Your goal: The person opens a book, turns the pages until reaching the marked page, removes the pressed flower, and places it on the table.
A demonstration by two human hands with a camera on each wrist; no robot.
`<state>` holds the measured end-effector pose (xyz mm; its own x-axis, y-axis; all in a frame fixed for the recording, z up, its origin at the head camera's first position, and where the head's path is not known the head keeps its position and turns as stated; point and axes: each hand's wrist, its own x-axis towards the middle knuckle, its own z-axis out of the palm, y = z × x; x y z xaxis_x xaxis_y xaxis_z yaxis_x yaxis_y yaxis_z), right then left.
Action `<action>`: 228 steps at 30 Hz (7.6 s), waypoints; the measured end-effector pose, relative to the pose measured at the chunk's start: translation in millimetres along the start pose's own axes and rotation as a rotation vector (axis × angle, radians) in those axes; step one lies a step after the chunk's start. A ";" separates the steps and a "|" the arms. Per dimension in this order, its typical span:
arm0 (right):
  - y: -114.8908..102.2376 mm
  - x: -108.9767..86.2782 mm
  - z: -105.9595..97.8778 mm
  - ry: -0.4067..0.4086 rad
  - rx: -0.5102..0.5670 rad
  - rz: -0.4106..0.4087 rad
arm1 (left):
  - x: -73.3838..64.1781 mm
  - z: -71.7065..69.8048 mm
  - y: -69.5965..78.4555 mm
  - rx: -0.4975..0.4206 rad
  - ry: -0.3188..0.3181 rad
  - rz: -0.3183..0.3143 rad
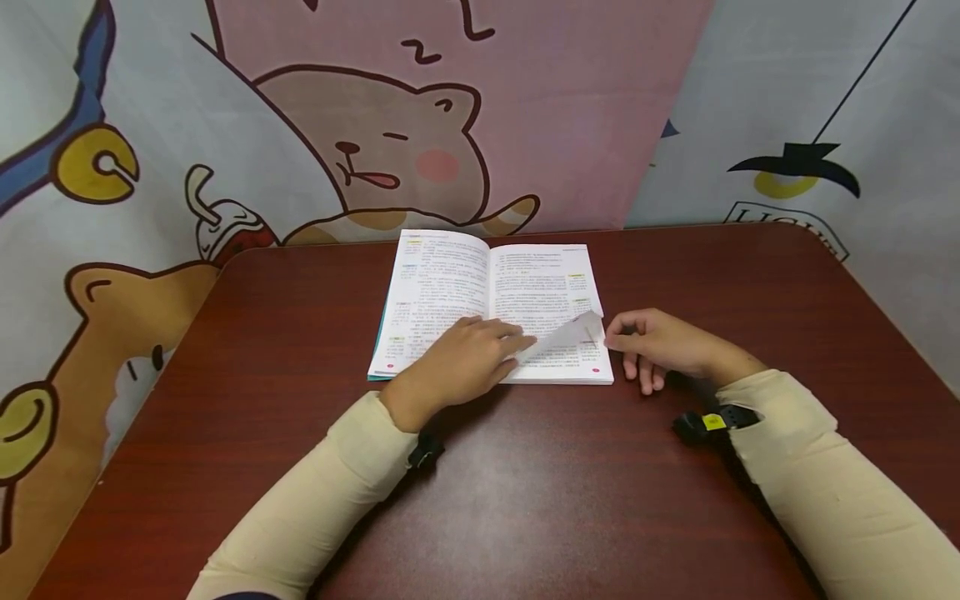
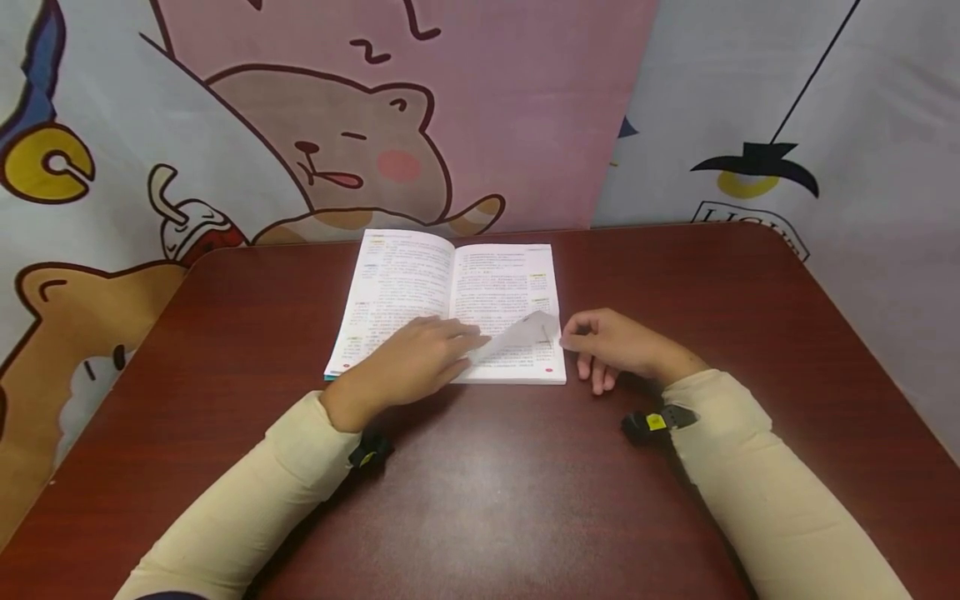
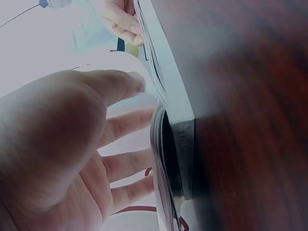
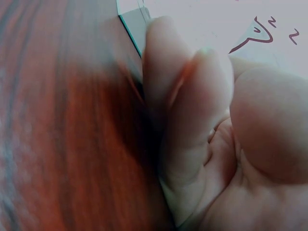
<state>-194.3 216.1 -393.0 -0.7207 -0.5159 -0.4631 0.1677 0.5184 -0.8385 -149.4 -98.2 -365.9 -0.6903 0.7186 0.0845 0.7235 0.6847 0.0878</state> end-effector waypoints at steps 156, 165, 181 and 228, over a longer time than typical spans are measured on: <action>-0.3 -1.4 -0.2 0.002 0.003 0.007 | -2.0 3.3 -5.1 0.173 0.078 -0.123; -2.6 -1.0 -1.3 0.008 -0.002 0.007 | -2.4 -0.5 -4.4 0.209 0.064 -0.135; -3.5 -2.6 0.3 0.008 -0.005 -0.001 | -3.9 0.4 -2.9 0.161 -0.006 -0.120; -9.9 12.7 -5.9 0.159 0.081 0.016 | -8.4 6.0 -3.4 0.031 -0.093 -0.166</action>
<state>-209.1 208.4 -388.9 -0.8139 -0.3897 -0.4309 0.2294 0.4657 -0.8547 -146.1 -105.9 -372.8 -0.7978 0.6026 -0.0204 0.6006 0.7972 0.0622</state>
